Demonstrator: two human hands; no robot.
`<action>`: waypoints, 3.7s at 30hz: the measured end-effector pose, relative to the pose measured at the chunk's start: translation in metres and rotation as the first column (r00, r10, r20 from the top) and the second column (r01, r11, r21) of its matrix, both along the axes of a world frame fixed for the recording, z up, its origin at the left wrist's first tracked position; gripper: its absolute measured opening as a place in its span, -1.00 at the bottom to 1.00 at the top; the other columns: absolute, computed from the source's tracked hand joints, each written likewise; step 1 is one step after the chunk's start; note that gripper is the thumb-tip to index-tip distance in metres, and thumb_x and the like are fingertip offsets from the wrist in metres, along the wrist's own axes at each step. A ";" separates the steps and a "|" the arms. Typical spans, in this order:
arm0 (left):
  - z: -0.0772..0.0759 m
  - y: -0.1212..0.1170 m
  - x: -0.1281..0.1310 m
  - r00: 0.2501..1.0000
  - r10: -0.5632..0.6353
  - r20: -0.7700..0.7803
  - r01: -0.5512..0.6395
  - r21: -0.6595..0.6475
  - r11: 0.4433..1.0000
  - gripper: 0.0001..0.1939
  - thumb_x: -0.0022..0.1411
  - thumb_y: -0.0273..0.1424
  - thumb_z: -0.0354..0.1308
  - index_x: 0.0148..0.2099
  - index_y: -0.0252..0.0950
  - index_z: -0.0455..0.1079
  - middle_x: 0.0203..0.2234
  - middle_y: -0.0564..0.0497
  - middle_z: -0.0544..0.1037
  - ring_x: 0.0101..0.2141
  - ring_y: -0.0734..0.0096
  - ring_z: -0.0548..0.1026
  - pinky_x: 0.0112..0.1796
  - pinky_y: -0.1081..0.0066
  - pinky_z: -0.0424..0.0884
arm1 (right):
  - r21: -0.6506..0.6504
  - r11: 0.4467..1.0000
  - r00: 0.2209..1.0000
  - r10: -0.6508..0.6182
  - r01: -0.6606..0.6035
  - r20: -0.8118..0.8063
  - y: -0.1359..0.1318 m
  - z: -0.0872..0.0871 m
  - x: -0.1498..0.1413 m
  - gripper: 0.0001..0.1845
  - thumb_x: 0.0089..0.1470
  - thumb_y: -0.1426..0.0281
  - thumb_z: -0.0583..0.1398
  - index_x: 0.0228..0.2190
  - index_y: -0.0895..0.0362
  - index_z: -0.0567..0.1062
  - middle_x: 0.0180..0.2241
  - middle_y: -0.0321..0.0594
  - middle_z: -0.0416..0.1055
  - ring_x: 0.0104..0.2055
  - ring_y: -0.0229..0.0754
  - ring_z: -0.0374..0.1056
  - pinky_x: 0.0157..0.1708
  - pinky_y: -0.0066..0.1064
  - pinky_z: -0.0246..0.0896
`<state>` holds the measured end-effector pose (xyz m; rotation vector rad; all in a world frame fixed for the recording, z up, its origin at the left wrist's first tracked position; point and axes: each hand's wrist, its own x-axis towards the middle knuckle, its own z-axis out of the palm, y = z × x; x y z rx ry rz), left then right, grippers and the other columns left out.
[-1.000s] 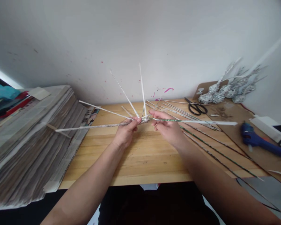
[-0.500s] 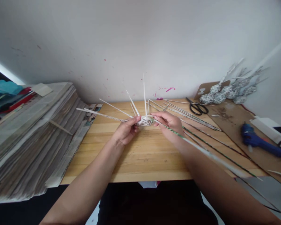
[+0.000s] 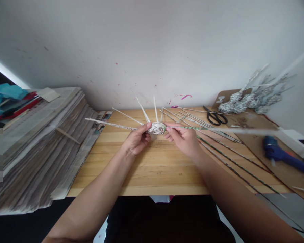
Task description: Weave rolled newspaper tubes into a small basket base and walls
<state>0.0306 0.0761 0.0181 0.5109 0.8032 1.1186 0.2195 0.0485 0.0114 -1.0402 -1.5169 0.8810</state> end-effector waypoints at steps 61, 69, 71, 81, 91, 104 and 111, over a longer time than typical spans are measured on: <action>0.001 -0.010 0.009 0.846 0.167 -0.506 0.081 0.432 0.898 -0.73 -0.07 -0.22 0.45 -0.43 -0.28 0.51 -0.54 0.05 0.55 -0.49 0.47 0.42 -0.44 0.43 0.27 | -0.019 0.986 0.984 -0.166 0.165 -0.058 0.000 0.002 -0.001 -0.53 0.06 0.16 0.31 -0.02 0.04 0.44 0.01 -0.13 0.41 -0.40 -0.30 0.43 -0.43 -0.41 0.43; -0.002 -0.010 0.010 0.865 0.136 -0.484 0.096 0.424 0.901 -0.72 -0.07 -0.21 0.45 -0.41 -0.28 0.52 -0.49 0.02 0.58 -0.46 0.45 0.45 -0.42 0.42 0.31 | -0.103 0.994 0.989 0.024 -0.039 -0.145 -0.002 -0.001 -0.010 -0.46 0.14 0.13 0.24 0.10 0.05 0.36 -0.03 -0.10 0.50 -0.49 -0.34 0.44 -0.57 -0.49 0.34; -0.003 -0.011 0.010 0.874 0.111 -0.472 0.111 0.419 0.901 -0.71 -0.06 -0.20 0.45 -0.40 -0.29 0.53 -0.47 0.01 0.59 -0.45 0.44 0.46 -0.42 0.41 0.31 | -0.123 0.991 0.990 0.029 -0.046 -0.139 -0.002 -0.003 -0.012 -0.49 0.14 0.12 0.24 0.05 0.07 0.40 -0.10 -0.13 0.53 -0.51 -0.34 0.45 -0.60 -0.51 0.33; -0.008 -0.011 0.011 0.906 0.040 -0.422 0.137 0.382 0.914 -0.69 -0.06 -0.19 0.46 -0.38 -0.29 0.52 -0.52 0.07 0.53 -0.53 0.52 0.37 -0.47 0.41 0.21 | -0.243 0.968 0.992 0.024 -0.055 -0.128 -0.005 -0.001 -0.015 -0.59 0.08 0.02 0.26 -0.27 0.12 0.50 -0.25 -0.19 0.57 -0.54 -0.30 0.49 -0.69 -0.58 0.26; 0.001 -0.009 0.004 0.971 -0.119 -0.209 0.185 0.337 0.923 -0.52 -0.01 -0.37 0.45 0.01 -0.29 0.53 -0.17 -0.09 0.63 -0.32 0.50 0.58 -0.22 0.47 0.51 | -0.387 0.917 0.898 -0.087 -0.097 -0.431 0.006 0.010 0.002 -0.52 -0.20 0.03 0.43 -0.41 0.13 0.47 -0.50 -0.33 0.50 -0.58 -0.34 0.41 -0.67 -0.58 0.21; 0.007 -0.010 0.001 0.817 0.283 -0.502 0.069 0.573 0.816 -0.70 0.16 -0.15 0.28 -0.20 -0.28 0.58 -0.38 -0.04 0.62 -0.51 0.52 0.47 -0.62 0.57 0.30 | -0.450 0.885 0.869 -0.123 -0.122 -0.479 0.008 0.012 0.003 -0.58 -0.12 0.09 0.42 -0.39 0.10 0.45 -0.47 -0.34 0.50 -0.59 -0.37 0.38 -0.69 -0.59 0.22; 0.006 -0.014 0.003 0.777 0.376 -0.504 0.049 0.645 0.763 -0.75 0.16 -0.20 0.31 -0.29 -0.29 0.50 -0.46 0.01 0.58 -0.54 0.54 0.46 -0.55 0.53 0.32 | -0.501 0.856 0.850 -0.167 -0.126 -0.500 0.008 0.012 0.001 -0.62 -0.09 0.14 0.42 -0.37 0.10 0.45 -0.47 -0.35 0.51 -0.58 -0.36 0.41 -0.69 -0.62 0.27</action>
